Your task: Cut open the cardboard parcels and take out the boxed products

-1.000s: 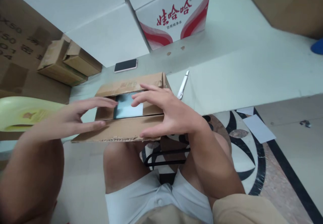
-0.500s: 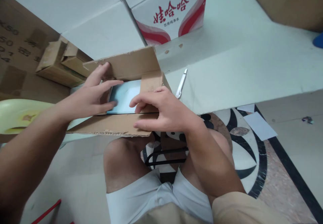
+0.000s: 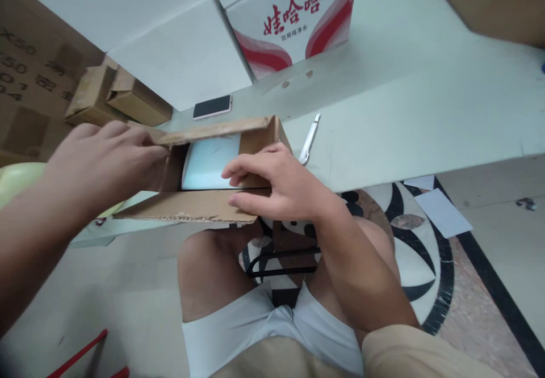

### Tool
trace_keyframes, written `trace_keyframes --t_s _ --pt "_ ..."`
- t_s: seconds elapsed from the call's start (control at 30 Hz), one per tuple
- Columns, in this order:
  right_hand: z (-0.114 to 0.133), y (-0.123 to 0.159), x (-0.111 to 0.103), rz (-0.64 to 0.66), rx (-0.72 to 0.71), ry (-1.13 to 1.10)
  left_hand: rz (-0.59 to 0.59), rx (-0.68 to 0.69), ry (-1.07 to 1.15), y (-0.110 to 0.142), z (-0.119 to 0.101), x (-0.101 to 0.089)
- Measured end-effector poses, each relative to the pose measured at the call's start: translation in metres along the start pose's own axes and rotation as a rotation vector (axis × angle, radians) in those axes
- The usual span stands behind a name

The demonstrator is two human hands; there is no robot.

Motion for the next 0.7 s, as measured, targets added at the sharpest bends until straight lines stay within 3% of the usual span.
trace_keyframes --t_s 0.03,0.17,0.3,0.4,0.47,0.57,0.7 --pt "0.0 0.0 0.0 -0.001 -0.006 -0.002 0.041 -0.016 -0.077 0.0 -0.006 0.004" --pt "-0.002 0.0 0.0 -0.018 -0.033 -0.006 -0.012 -0.235 -0.177 -0.012 -0.011 0.009" --pt "-0.002 0.0 0.001 -0.036 -0.048 -0.007 0.116 -0.19 -0.182 -0.028 -0.002 0.016" --pt "-0.002 -0.001 0.002 -0.038 -0.035 0.004 0.1 -0.19 -0.193 -0.039 -0.003 0.017" --pt "-0.004 -0.002 0.003 -0.053 -0.046 0.012 0.225 -0.315 -0.25 -0.047 -0.008 0.015" --pt "-0.01 -0.004 0.003 -0.16 -0.12 0.03 0.544 -0.424 -0.335 -0.055 -0.025 0.01" --pt "-0.03 -0.003 0.004 -0.444 -0.055 0.118 0.685 -0.438 -0.274 -0.053 -0.045 0.008"
Point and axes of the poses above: each hand's wrist, its own y-axis away from the middle knuckle, its own x-axis out of the palm, z = x × y, the point moved 2 cm from there along -y, towards the middle knuckle, and after that the axes turned 3 degrees about -y, right-handed, at the moved point
